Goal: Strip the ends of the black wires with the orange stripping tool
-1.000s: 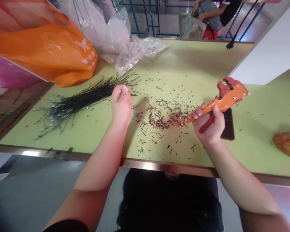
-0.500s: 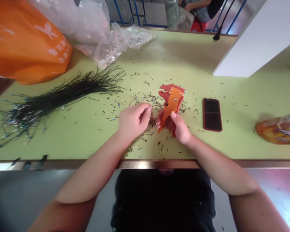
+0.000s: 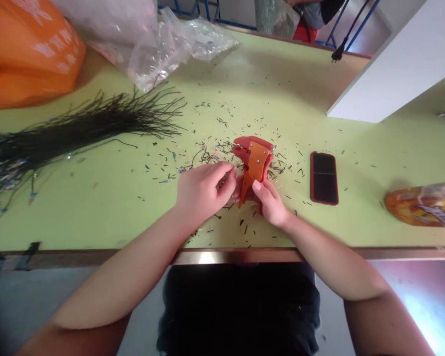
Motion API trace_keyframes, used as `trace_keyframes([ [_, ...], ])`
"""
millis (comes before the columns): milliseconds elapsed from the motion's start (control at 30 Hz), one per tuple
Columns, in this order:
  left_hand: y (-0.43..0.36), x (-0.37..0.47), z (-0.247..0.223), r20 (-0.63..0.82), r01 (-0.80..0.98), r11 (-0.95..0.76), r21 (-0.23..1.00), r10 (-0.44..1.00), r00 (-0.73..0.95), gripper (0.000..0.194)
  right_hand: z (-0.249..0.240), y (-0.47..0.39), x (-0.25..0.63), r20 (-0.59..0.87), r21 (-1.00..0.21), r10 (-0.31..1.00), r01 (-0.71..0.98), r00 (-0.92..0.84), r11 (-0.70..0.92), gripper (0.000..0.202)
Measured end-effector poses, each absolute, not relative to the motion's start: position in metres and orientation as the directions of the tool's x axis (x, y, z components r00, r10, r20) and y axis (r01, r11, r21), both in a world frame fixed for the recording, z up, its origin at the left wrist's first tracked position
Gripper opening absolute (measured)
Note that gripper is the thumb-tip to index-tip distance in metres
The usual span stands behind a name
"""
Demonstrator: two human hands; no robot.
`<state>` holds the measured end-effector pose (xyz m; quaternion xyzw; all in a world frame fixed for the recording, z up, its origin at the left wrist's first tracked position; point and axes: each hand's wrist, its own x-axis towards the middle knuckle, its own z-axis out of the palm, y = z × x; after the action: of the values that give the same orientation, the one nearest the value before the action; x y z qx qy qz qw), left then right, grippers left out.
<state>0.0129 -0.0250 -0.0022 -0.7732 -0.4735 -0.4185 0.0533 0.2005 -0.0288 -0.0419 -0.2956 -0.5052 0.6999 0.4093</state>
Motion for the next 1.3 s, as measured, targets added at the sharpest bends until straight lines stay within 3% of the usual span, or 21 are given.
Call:
trace_keyframes([
  [400,-0.028,0.016,-0.005,0.624,0.771,-0.53,0.353,0.748,0.229,0.023,-0.055,-0.028,0.203,-0.066,-0.973,0.875,-0.162,-0.48,-0.162,0.077],
  [667,-0.03,0.017,-0.003,0.646,0.761,-0.553,0.339,0.725,0.239,0.025,-0.046,-0.029,0.199,-0.112,-0.945,0.898,-0.235,-0.425,-0.229,0.064],
  [833,-0.033,0.017,0.0,0.651,0.745,-0.575,0.338,0.714,0.256,0.023,-0.043,-0.035,0.199,-0.163,-0.95,0.912,-0.189,-0.377,-0.248,0.069],
  [1133,-0.034,0.017,0.003,0.734,0.725,-0.627,0.285,0.629,0.255,0.021,-0.045,-0.036,0.202,-0.115,-0.953,0.944,-0.235,-0.31,-0.193,0.059],
  [1300,-0.034,0.019,0.002,0.738,0.722,-0.628,0.289,0.627,0.25,0.021,-0.045,-0.035,0.203,-0.129,-0.965,0.944,-0.18,-0.304,-0.189,0.061],
])
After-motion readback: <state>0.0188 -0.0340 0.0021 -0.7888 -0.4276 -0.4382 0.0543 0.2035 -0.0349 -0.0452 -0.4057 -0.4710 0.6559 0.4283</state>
